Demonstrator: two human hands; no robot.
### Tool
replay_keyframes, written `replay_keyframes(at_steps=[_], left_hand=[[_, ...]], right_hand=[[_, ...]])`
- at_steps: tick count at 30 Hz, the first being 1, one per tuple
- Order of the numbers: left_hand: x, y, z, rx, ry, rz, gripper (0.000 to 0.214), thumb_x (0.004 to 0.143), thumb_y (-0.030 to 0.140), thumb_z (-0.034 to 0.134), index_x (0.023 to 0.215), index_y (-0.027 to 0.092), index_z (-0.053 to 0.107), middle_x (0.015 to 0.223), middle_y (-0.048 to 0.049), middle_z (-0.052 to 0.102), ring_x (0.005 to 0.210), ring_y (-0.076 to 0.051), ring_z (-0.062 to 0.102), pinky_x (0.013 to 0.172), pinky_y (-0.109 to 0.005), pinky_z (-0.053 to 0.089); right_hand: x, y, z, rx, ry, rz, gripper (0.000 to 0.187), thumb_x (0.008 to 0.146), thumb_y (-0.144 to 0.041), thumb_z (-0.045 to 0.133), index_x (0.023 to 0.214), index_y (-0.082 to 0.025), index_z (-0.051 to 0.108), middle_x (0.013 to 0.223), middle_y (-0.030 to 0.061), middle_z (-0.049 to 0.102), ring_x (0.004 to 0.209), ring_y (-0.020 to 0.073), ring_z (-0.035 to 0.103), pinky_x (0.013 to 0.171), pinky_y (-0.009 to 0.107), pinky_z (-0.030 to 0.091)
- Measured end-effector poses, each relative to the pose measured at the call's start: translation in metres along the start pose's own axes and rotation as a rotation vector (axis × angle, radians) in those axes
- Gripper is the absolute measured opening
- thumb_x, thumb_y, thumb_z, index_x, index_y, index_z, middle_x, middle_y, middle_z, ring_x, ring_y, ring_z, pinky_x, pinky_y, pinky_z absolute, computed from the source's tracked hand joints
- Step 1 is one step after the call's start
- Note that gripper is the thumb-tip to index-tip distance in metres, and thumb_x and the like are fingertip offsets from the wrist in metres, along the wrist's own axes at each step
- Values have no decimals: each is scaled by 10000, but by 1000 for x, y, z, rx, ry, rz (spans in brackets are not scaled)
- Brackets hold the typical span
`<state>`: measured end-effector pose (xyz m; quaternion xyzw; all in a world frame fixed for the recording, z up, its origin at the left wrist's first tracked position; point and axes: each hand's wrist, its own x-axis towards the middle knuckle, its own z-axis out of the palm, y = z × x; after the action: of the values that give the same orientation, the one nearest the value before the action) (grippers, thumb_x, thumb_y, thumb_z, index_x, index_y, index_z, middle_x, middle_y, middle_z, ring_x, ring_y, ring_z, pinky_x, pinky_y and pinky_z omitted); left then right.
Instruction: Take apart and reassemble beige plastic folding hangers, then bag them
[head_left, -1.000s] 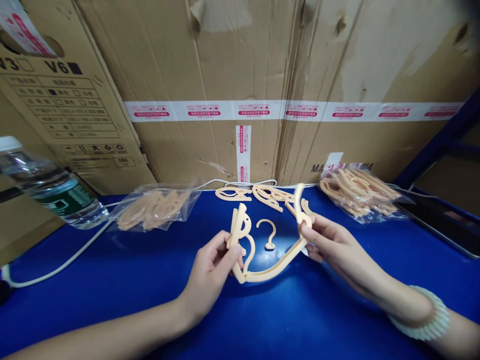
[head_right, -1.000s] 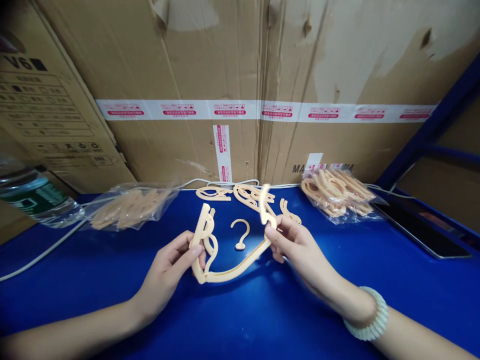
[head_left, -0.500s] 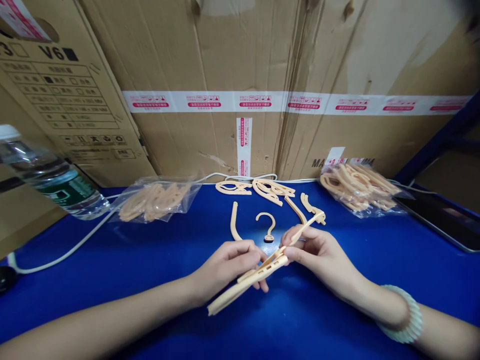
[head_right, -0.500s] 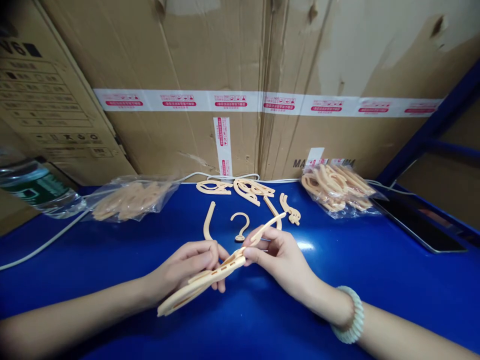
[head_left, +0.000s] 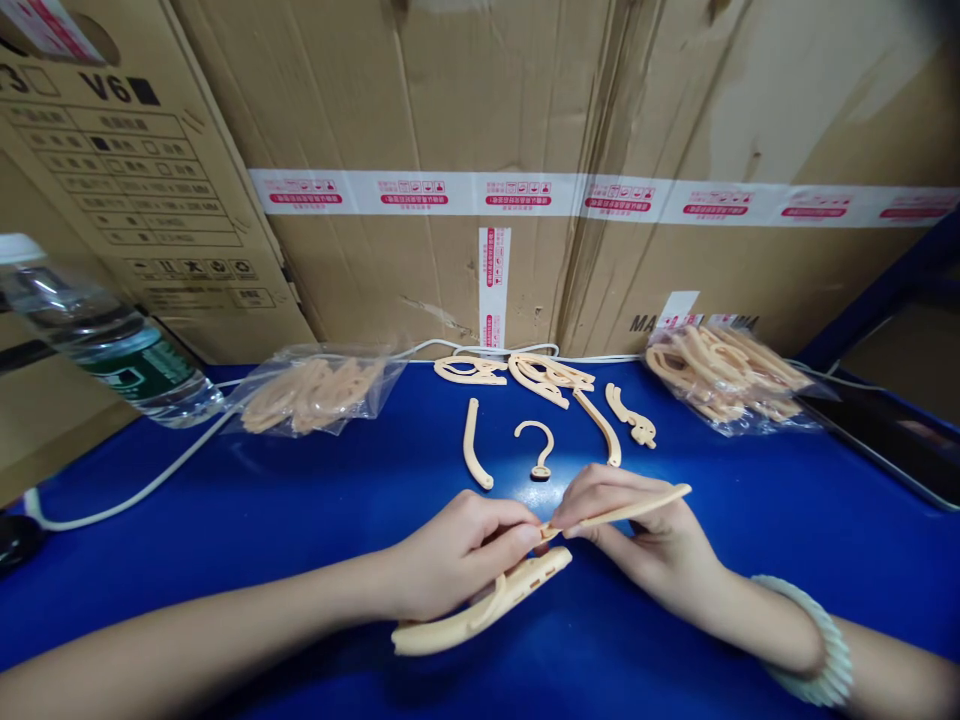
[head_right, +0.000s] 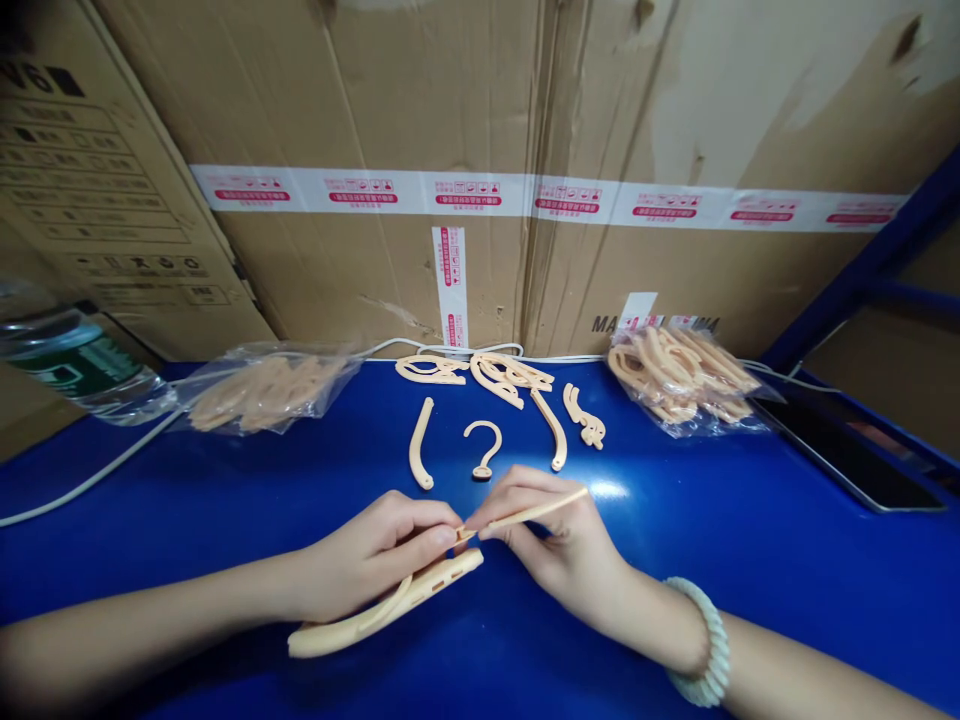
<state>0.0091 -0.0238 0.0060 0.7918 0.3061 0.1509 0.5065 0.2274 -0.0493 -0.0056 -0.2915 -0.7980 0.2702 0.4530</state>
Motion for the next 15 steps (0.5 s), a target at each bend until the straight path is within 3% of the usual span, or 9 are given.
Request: replay_keyframes(at_steps=[8, 15], left_hand=[[0, -1, 2, 155, -12, 103, 319, 984, 242, 374, 774, 134, 589, 632, 48, 459, 580, -88, 404, 573, -199, 318], [2, -3, -1, 187, -31, 120, 331, 994, 254, 357, 796, 134, 593, 644, 41, 473, 587, -95, 418, 579, -204, 326]], right_hand=[[-7, 0, -1, -165, -106, -192, 302, 917, -10, 446, 1074, -146, 666, 901, 91, 671, 828, 176, 606, 722, 334, 515], [-7, -3, -2, -226, -116, -245, 301, 1020, -214, 376, 1075, -154, 666, 835, 90, 666, 774, 174, 600, 671, 327, 516]])
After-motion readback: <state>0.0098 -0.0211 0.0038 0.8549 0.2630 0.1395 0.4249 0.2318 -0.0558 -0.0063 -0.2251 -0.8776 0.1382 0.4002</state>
